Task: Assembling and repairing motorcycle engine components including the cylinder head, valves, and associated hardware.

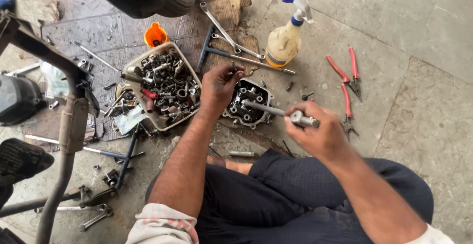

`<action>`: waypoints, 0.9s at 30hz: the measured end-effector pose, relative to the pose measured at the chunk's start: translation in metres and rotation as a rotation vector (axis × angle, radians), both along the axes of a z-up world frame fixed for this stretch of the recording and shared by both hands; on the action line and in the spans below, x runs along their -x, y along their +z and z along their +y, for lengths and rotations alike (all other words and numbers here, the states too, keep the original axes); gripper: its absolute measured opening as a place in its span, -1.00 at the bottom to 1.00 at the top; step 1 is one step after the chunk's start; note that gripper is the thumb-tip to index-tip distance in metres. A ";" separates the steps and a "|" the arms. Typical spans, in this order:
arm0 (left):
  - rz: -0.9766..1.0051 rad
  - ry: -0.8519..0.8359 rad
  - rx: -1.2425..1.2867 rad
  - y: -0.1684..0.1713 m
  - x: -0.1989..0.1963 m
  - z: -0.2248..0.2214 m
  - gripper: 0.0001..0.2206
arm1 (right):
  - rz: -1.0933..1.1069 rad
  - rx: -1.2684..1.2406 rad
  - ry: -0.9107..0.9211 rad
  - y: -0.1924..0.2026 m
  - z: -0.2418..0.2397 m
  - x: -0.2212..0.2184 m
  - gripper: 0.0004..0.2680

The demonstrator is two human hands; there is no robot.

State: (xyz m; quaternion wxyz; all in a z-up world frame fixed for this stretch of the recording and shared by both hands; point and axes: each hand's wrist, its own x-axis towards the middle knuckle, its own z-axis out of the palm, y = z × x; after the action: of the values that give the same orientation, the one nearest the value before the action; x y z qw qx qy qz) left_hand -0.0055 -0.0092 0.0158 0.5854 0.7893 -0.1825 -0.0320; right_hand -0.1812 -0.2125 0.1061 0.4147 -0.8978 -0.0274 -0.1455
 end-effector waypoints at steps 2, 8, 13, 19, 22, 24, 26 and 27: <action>-0.007 0.000 -0.026 0.000 0.002 0.000 -0.91 | -0.017 -0.030 0.006 -0.014 -0.014 0.003 -0.88; 0.085 -0.009 -0.075 -0.007 0.001 0.003 -0.92 | 0.137 -0.185 -0.113 0.002 -0.033 0.020 -0.88; -0.037 -0.005 -0.386 -0.030 -0.002 0.000 -0.85 | 0.135 -0.050 -0.219 0.017 -0.060 0.022 -0.88; 0.305 -0.019 -0.972 -0.026 0.017 -0.019 -0.73 | 0.280 0.157 -0.381 0.030 -0.103 0.022 -0.86; 0.257 -0.064 -1.122 -0.043 0.028 -0.030 -0.56 | 0.370 0.030 -0.435 0.029 -0.122 0.023 -0.85; 0.181 0.051 -1.103 -0.061 0.033 -0.037 -0.68 | 0.391 0.071 -0.484 0.036 -0.138 0.027 -0.84; 0.216 0.060 -1.083 -0.059 0.033 -0.037 -0.62 | 0.418 0.140 -0.497 0.039 -0.155 0.028 -0.84; 0.255 0.085 -1.064 -0.058 0.032 -0.039 -0.57 | 0.441 0.208 -0.494 0.041 -0.163 0.029 -0.84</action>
State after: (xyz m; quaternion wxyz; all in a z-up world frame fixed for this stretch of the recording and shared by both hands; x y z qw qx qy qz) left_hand -0.0379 -0.0478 -0.0422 0.1238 0.9729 -0.0365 -0.1917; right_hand -0.2099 -0.3760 0.1470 0.2693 -0.9246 0.2665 -0.0405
